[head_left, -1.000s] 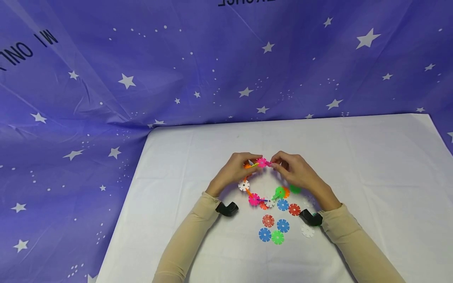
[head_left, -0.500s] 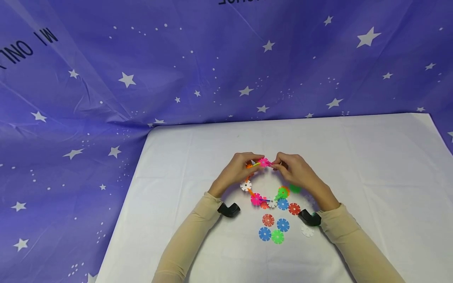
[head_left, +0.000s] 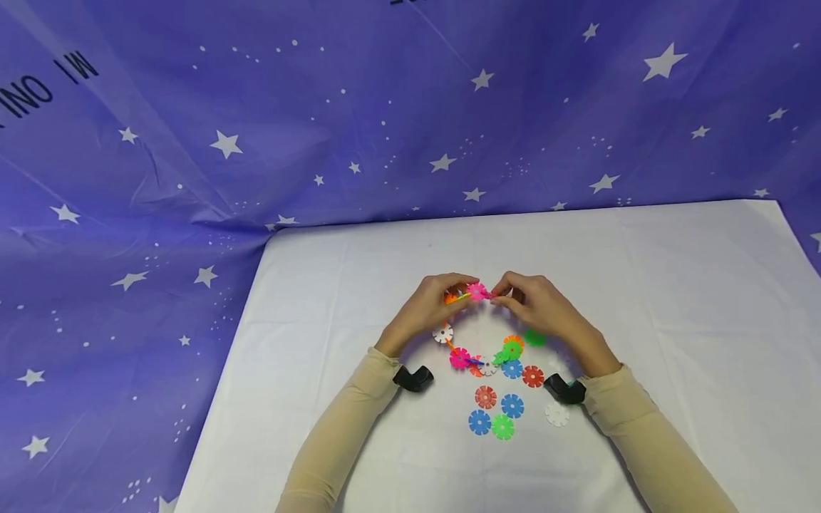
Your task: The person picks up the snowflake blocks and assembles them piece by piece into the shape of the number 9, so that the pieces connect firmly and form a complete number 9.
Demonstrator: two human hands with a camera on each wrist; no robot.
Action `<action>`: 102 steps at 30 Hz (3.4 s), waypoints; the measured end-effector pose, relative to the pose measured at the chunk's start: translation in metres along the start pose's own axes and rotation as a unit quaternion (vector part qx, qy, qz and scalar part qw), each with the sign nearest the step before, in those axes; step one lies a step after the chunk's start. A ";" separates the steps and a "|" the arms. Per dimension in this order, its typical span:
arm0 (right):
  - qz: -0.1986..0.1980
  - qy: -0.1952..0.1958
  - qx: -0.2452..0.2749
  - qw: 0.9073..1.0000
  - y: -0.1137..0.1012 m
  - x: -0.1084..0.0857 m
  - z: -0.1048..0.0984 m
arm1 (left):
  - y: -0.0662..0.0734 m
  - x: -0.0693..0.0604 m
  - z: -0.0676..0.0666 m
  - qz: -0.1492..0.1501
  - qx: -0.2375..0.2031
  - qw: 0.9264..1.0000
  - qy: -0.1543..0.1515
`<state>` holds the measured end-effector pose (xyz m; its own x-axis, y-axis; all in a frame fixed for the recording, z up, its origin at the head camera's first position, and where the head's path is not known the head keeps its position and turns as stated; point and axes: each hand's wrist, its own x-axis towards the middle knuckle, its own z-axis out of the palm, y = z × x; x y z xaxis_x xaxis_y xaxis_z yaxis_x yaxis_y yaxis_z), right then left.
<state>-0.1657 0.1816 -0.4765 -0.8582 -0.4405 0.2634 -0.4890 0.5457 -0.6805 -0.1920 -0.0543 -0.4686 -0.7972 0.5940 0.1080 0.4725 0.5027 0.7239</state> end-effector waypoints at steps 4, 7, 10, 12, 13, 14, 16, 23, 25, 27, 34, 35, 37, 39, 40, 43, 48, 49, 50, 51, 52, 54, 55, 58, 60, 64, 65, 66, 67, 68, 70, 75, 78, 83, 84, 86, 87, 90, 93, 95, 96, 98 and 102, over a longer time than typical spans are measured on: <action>0.027 -0.032 -0.005 0.999 0.003 0.000 -0.007 | -0.004 0.001 -0.002 -0.009 -0.006 1.000 -0.014; 0.046 -0.062 0.003 0.997 0.009 -0.003 -0.018 | -0.008 0.002 -0.005 -0.019 -0.008 1.000 -0.019; 0.081 -0.106 0.001 0.991 0.019 -0.009 -0.035 | -0.012 0.001 -0.010 -0.020 -0.014 1.000 -0.017; 0.113 -0.138 -0.002 0.984 0.026 -0.015 -0.047 | -0.016 0.000 -0.014 -0.014 -0.022 1.000 -0.017; 0.128 -0.152 -0.005 0.980 0.029 -0.018 -0.052 | -0.017 0.000 -0.016 -0.010 -0.025 0.999 -0.018; 0.141 -0.164 -0.008 0.976 0.031 -0.021 -0.057 | -0.019 -0.001 -0.017 -0.006 -0.028 0.999 -0.019; 0.165 -0.185 -0.009 0.969 0.034 -0.025 -0.063 | -0.022 -0.001 -0.020 0.004 -0.030 0.999 -0.020; 0.183 -0.225 -0.012 0.957 0.036 -0.038 -0.065 | -0.028 -0.002 -0.023 0.027 -0.031 0.998 -0.038; 0.178 -0.222 -0.024 0.958 0.035 -0.040 -0.064 | -0.029 -0.002 -0.023 0.029 -0.030 0.998 -0.043; 0.176 -0.216 -0.036 0.960 0.033 -0.040 -0.063 | -0.029 -0.003 -0.023 0.028 -0.027 0.998 -0.045; 0.176 -0.203 -0.052 0.962 0.028 -0.039 -0.060 | -0.029 -0.005 -0.023 0.016 -0.021 0.998 -0.054; 0.176 -0.201 -0.053 0.962 0.028 -0.039 -0.060 | -0.029 -0.005 -0.023 0.014 -0.021 0.998 -0.055; 0.174 -0.198 -0.052 0.963 0.029 -0.040 -0.059 | -0.029 -0.005 -0.022 0.011 -0.023 0.998 -0.056; 0.176 -0.197 -0.052 0.963 0.029 -0.040 -0.059 | -0.028 -0.004 -0.022 0.011 -0.025 0.998 -0.058; 0.177 -0.196 -0.054 0.963 0.028 -0.041 -0.060 | -0.027 -0.004 -0.022 0.010 -0.026 0.998 -0.059; 0.184 -0.201 -0.066 0.960 0.027 -0.041 -0.062 | -0.026 -0.003 -0.021 0.009 -0.024 0.998 -0.061; 0.179 -0.218 -0.082 0.956 0.026 -0.041 -0.061 | -0.024 -0.002 -0.020 0.006 -0.016 0.998 -0.060; 0.180 -0.219 -0.082 0.955 0.027 -0.041 -0.060 | -0.024 -0.001 -0.020 0.006 -0.014 0.998 -0.060; 0.179 -0.219 -0.081 0.956 0.027 -0.041 -0.060 | -0.024 -0.001 -0.020 0.007 -0.012 0.998 -0.060; 0.179 -0.215 -0.079 0.957 0.028 -0.041 -0.059 | -0.024 -0.001 -0.019 0.007 -0.010 0.998 -0.059; 0.178 -0.208 -0.078 0.959 0.029 -0.040 -0.059 | -0.024 -0.001 -0.019 0.008 -0.008 0.998 -0.060; 0.173 -0.188 -0.079 0.964 0.031 -0.039 -0.057 | -0.023 -0.001 -0.018 0.009 -0.004 0.998 -0.065; 0.167 -0.174 -0.076 0.968 0.031 -0.038 -0.056 | -0.022 -0.001 -0.018 0.010 -0.001 0.998 -0.067; 0.141 -0.129 -0.060 0.980 0.031 -0.034 -0.053 | -0.020 -0.001 -0.017 0.010 0.007 0.997 -0.073; 0.117 -0.106 -0.036 0.987 0.030 -0.032 -0.050 | -0.019 -0.001 -0.016 0.009 0.009 0.997 -0.073; 0.085 -0.078 0.013 0.993 0.024 -0.027 -0.047 | -0.019 -0.001 -0.015 -0.001 0.006 0.998 -0.070; 0.082 -0.074 0.024 0.994 0.023 -0.026 -0.045 | -0.019 -0.001 -0.015 -0.004 0.003 0.997 -0.071; 0.081 -0.070 0.037 0.994 0.022 -0.025 -0.044 | -0.019 -0.001 -0.015 -0.006 -0.002 0.998 -0.070; 0.081 -0.068 0.049 0.993 0.020 -0.024 -0.042 | -0.020 -0.001 -0.014 -0.007 -0.006 0.997 -0.070; 0.081 -0.066 0.060 0.993 0.019 -0.023 -0.041 | -0.020 -0.001 -0.014 -0.007 -0.010 0.997 -0.070; 0.079 -0.066 0.092 0.990 0.018 -0.022 -0.036 | -0.019 -0.001 -0.012 -0.010 -0.023 0.997 -0.069; 0.093 -0.070 0.182 0.976 0.012 -0.016 -0.021 | -0.019 0.001 -0.009 -0.030 -0.056 0.996 -0.065; 0.113 -0.065 0.214 0.968 0.007 -0.011 -0.011 | -0.018 0.002 -0.008 -0.051 -0.090 0.992 -0.066; 0.133 -0.039 0.239 0.961 -0.001 -0.004 0.001 | -0.018 0.002 -0.008 -0.063 -0.150 0.984 -0.067; 0.136 -0.034 0.241 0.960 -0.002 -0.003 0.002 | -0.017 0.002 -0.009 -0.061 -0.153 0.984 -0.066; 0.145 -0.028 0.242 0.959 -0.003 -0.002 0.005 | -0.017 0.002 -0.009 -0.058 -0.158 0.984 -0.064; 0.150 -0.027 0.242 0.958 -0.003 -0.002 0.005 | -0.017 0.002 -0.009 -0.058 -0.160 0.983 -0.063; 0.161 -0.028 0.248 0.955 -0.002 -0.001 0.007 | -0.017 0.002 -0.010 -0.064 -0.165 0.982 -0.058; 0.163 -0.032 0.266 0.950 -0.002 0.000 0.008 | -0.016 0.002 -0.010 -0.072 -0.167 0.982 -0.057; 0.164 -0.034 0.281 0.945 -0.003 0.000 0.008 | -0.015 0.002 -0.010 -0.074 -0.171 0.981 -0.057; 0.164 -0.034 0.287 0.943 -0.003 0.000 0.008 | -0.015 0.002 -0.010 -0.075 -0.171 0.981 -0.057; 0.166 -0.035 0.294 0.941 -0.003 -0.001 0.008 | -0.015 0.002 -0.010 -0.075 -0.173 0.980 -0.057; 0.169 -0.034 0.299 0.939 -0.003 -0.001 0.007 | -0.016 0.002 -0.010 -0.075 -0.175 0.980 -0.058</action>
<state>-0.1621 0.1755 -0.4802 -0.9269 -0.3693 -0.0676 0.0024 0.1742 -0.9847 -0.2048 -0.0671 -0.4730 -0.7902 0.6076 -0.0800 0.1803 0.3554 0.9172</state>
